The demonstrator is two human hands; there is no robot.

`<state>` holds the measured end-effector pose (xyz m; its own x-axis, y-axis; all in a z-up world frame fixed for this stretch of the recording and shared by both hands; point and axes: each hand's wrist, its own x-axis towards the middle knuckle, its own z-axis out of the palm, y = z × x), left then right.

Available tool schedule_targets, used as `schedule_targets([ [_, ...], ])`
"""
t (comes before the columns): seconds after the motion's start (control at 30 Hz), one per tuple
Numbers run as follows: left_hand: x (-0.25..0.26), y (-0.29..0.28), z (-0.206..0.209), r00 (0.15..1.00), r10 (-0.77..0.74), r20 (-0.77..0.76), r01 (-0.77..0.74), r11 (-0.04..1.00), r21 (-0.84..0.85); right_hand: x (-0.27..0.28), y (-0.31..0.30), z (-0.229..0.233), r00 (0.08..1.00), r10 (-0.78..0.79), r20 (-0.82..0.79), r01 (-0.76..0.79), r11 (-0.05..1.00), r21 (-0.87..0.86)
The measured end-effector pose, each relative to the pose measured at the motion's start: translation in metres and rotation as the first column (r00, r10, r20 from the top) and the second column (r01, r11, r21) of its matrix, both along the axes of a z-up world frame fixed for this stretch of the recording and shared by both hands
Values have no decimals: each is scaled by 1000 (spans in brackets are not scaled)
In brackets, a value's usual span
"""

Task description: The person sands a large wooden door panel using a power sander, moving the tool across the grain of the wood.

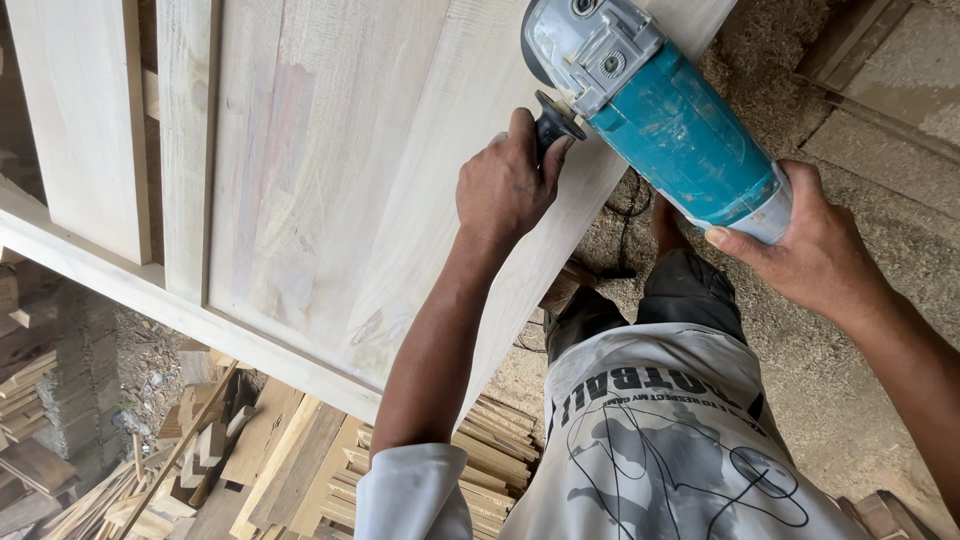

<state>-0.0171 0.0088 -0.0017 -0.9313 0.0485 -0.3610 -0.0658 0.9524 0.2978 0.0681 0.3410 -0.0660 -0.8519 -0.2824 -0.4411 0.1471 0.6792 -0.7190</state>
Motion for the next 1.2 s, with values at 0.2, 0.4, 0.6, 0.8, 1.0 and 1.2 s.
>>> schedule_targets([
  [0.2,17,-6,6,1000,29,-12,-29,1000,5,4,-11,12,1000,2,14,-2,1000,-17],
  [0.4,82,-36,15,994,103,29,-103,995,-4,45,-43,25,992,22,126,-24,1000,13],
  [0.6,148,-62,18,989,146,27,-146,989,-4,101,-68,25,986,60,153,-63,998,13],
  [0.8,198,-84,21,979,197,48,-196,980,-17,136,-89,24,961,101,256,-117,992,48],
  [1.0,244,-101,20,966,254,49,-254,967,-5,163,-105,27,955,154,255,-164,986,18],
  [1.2,268,-109,26,956,293,33,-293,956,-9,169,-124,38,944,154,291,-175,983,49],
])
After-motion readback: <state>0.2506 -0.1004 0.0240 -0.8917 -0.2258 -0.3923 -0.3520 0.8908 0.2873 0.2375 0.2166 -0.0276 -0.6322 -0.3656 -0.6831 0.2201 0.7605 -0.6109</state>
